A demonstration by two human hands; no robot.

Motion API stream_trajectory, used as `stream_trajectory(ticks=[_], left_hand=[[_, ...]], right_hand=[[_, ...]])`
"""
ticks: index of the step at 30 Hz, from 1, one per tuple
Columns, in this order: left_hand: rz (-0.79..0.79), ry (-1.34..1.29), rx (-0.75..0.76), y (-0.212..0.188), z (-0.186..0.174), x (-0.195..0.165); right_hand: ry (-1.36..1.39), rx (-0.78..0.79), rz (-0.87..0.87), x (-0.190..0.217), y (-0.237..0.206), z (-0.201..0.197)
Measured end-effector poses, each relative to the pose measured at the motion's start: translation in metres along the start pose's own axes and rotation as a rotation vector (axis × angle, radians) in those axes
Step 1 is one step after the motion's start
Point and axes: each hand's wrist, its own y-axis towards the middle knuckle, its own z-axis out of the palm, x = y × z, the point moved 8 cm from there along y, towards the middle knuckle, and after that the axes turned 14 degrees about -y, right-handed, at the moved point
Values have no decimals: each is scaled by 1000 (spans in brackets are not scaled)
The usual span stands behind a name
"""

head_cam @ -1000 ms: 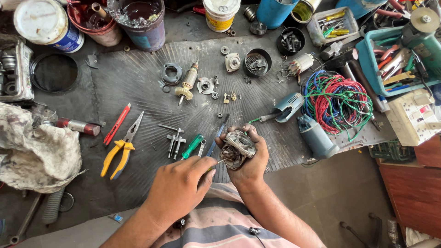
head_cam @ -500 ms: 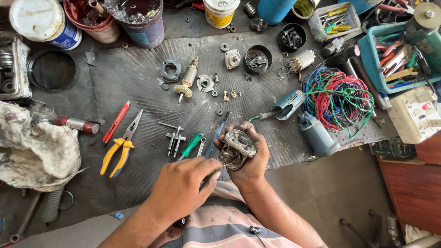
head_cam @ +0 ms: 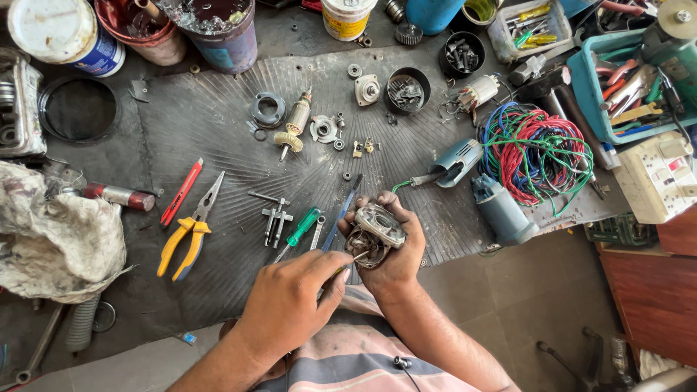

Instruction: The person holds a small metal motor housing and scrapes debris from its interior using a screwdriver-like tool, rotating the housing to reach different sides. They then wipe the housing and their hands with a rag, continuing to scrape and clean the part at the workbench.

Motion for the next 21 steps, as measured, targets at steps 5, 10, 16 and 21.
stream_trajectory(ticks=[5, 10, 16, 21], left_hand=[[-14, 27, 1, 0, -2, -1], [-40, 29, -10, 2, -10, 0], [-51, 49, 7, 6, -9, 2], [-48, 35, 17, 8, -7, 1]], right_hand=[[6, -9, 3, 0, 0, -2], [5, 11, -4, 2, 0, 0], [-28, 49, -13, 0, -2, 4], [-45, 79, -31, 2, -4, 8]])
